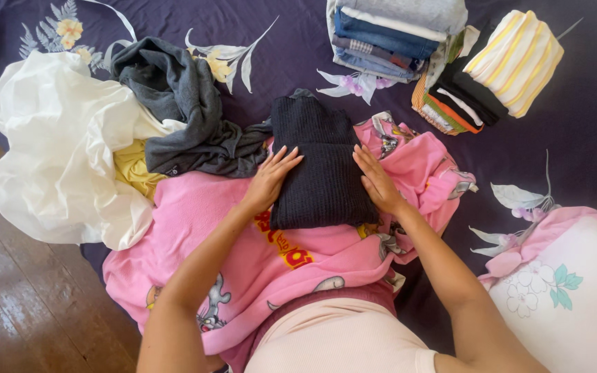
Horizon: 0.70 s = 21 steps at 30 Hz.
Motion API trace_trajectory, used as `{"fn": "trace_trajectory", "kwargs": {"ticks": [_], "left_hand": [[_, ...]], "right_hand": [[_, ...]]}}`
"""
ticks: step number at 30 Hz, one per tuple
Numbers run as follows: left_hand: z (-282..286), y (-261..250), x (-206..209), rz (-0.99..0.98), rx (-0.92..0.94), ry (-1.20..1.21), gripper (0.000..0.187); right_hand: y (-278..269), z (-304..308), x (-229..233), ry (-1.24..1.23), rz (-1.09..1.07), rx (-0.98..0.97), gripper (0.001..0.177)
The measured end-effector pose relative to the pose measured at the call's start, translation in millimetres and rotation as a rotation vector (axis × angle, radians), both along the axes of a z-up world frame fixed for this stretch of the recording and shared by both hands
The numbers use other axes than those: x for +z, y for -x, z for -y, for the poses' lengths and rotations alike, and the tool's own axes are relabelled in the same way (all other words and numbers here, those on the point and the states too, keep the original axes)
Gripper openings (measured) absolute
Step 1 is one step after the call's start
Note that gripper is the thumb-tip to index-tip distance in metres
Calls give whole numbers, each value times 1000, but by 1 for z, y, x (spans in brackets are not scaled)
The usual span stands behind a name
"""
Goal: The person folds a black ribbed sweater and a dark gray sweatshirt on a bed. They smooth and align the garments, fold them into compact rectangles, and place them on a growing stack of folded clothes.
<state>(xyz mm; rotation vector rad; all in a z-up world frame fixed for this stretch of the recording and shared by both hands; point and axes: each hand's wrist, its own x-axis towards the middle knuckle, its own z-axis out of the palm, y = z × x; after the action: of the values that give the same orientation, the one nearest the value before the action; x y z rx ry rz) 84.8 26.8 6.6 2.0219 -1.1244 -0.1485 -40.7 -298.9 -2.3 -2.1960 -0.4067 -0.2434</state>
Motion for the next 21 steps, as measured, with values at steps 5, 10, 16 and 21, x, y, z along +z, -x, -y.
{"fn": "trace_trajectory", "kwargs": {"ticks": [5,10,16,21], "left_hand": [[-21,-18,13,323,-146,-286,82],[-17,-24,27,378,-215,-342,95],[-11,-36,30,380,-215,-276,91],[-9,-34,31,314,-129,-173,81]], "right_hand": [[-2,16,9,141,-63,81,90],[-18,22,18,319,12,167,95],[-31,21,13,278,145,195,88],[-33,9,8,90,190,91,66]]}}
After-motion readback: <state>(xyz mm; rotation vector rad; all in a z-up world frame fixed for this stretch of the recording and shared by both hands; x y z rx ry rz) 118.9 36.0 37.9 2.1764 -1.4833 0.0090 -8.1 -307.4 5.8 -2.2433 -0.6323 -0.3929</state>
